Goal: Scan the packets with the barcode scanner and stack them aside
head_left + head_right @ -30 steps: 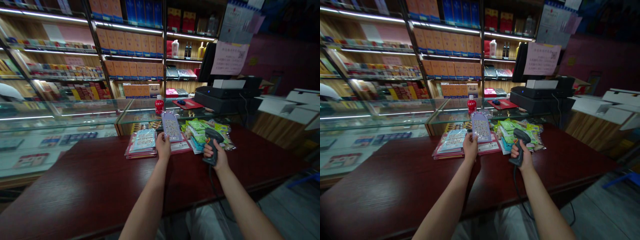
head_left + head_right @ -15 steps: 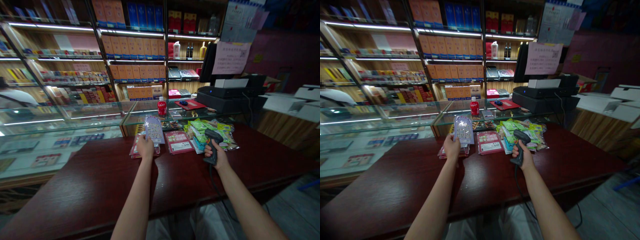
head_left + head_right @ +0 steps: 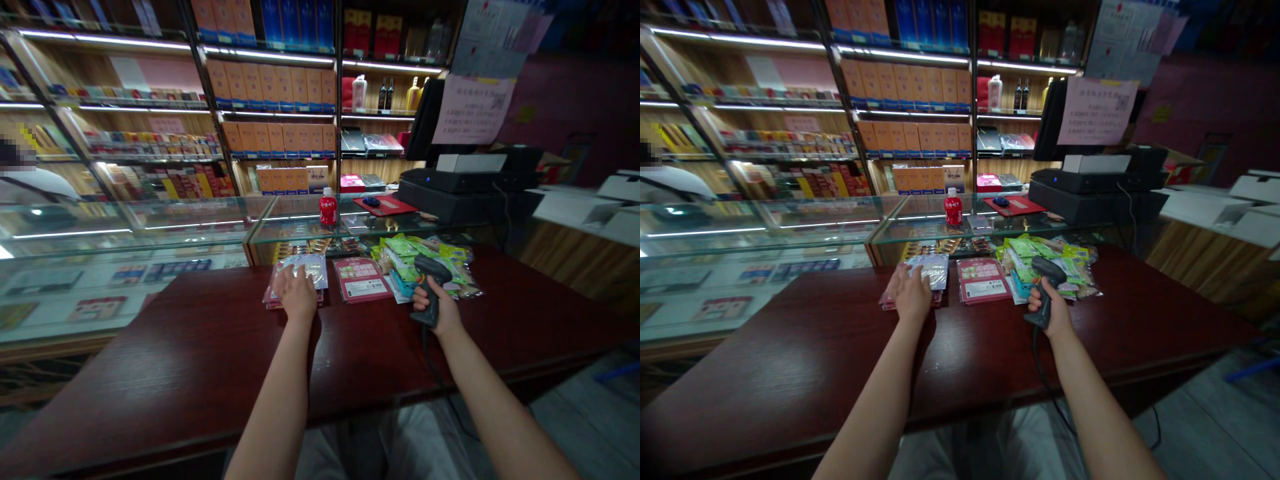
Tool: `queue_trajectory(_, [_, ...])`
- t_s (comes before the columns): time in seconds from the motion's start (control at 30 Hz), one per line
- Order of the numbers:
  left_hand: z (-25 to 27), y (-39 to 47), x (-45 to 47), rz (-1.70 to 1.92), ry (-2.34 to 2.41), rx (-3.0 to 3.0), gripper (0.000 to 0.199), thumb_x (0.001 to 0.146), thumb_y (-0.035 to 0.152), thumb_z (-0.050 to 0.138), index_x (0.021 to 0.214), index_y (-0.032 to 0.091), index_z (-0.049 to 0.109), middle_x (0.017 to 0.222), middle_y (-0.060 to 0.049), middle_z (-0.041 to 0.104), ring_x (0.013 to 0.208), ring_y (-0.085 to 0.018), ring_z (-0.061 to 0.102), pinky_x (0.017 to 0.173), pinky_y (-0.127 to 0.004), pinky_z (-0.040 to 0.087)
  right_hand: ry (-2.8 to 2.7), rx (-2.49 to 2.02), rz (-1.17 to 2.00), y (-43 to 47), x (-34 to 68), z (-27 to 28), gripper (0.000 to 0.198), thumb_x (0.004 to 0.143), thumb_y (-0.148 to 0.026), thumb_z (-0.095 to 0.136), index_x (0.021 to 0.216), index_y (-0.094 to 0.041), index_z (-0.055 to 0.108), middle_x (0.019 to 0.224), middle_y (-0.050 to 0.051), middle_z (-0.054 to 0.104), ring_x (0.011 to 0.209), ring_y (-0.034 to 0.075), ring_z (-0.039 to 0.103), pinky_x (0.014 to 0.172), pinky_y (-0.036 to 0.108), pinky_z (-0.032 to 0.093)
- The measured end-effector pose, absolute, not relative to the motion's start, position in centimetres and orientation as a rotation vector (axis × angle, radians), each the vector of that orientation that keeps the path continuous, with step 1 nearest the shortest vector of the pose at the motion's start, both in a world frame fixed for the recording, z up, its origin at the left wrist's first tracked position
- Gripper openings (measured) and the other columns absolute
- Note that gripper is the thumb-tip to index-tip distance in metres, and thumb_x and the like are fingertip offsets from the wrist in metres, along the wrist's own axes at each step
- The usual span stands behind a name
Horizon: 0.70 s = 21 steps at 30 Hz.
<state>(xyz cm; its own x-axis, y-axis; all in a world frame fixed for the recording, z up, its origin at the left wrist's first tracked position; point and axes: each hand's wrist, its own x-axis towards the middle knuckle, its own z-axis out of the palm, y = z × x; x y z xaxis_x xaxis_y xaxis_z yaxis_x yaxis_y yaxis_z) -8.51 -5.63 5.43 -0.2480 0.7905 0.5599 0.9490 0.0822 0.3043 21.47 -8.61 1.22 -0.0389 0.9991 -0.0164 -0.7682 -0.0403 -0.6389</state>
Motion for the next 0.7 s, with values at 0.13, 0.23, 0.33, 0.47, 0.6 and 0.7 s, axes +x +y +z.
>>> queue_trajectory(0.13, [4.4,-5.4,-7.3,-0.797,-1.911,-2.075,0.045,0.088,0.047,0.045,0.125,0.025,0.058,0.141,-0.010,0.047,0.136,-0.030,0.030,0.113,-0.050,0.014,-0.561,-0.551,1.526,-8.7,21.4,1.3,0.027,0.073,-0.035,0.074,0.087,-0.020,0.056,0.056,-0.008,0.043,0.041,0.004,0.040,0.036,0.013,0.039])
queue_trajectory(0.23, [4.0,-5.2,-6.9,-0.677,-2.011,-2.101,0.046,0.088,0.048,0.045,0.126,0.024,0.057,0.141,-0.012,0.047,0.134,-0.032,0.034,0.111,-0.052,0.018,-0.552,-0.563,1.523,-8.7,21.4,1.3,0.027,0.072,-0.035,0.074,0.086,-0.020,0.057,0.056,-0.008,0.043,0.040,0.005,0.040,0.035,0.014,0.039])
queue_trajectory(0.33, [3.9,-5.0,-6.9,-0.622,-2.083,-2.041,0.044,0.089,0.047,0.043,0.124,0.024,0.058,0.139,-0.012,0.049,0.132,-0.031,0.038,0.110,-0.051,0.020,-0.533,-0.559,1.519,-8.8,21.5,1.3,0.027,0.071,-0.033,0.075,0.087,-0.019,0.058,0.056,-0.007,0.044,0.040,0.005,0.040,0.034,0.014,0.039])
queue_trajectory(0.47, [4.0,-5.0,-7.4,-0.616,-2.157,-1.947,0.043,0.090,0.046,0.043,0.122,0.023,0.060,0.137,-0.013,0.051,0.130,-0.032,0.039,0.109,-0.053,0.021,-0.558,-0.564,1.508,-8.9,21.4,1.5,0.027,0.071,-0.034,0.075,0.086,-0.020,0.058,0.056,-0.008,0.042,0.040,0.005,0.039,0.034,0.015,0.039])
queue_trajectory(0.6, [4.4,-5.3,-7.4,-0.644,-2.169,-1.915,0.046,0.089,0.047,0.043,0.124,0.021,0.057,0.138,-0.016,0.048,0.133,-0.034,0.035,0.108,-0.055,0.020,-0.570,-0.566,1.497,-9.0,21.2,1.7,0.027,0.072,-0.035,0.075,0.085,-0.020,0.058,0.056,-0.008,0.042,0.039,0.006,0.039,0.034,0.016,0.039])
queue_trajectory(0.7, [5.0,-5.7,-6.6,-0.745,-2.043,-1.947,0.045,0.089,0.043,0.044,0.126,0.019,0.054,0.139,-0.017,0.045,0.133,-0.033,0.033,0.109,-0.050,0.023,-0.558,-0.554,1.503,-9.0,21.2,1.7,0.027,0.072,-0.035,0.075,0.085,-0.021,0.057,0.055,-0.008,0.042,0.040,0.005,0.040,0.034,0.015,0.038])
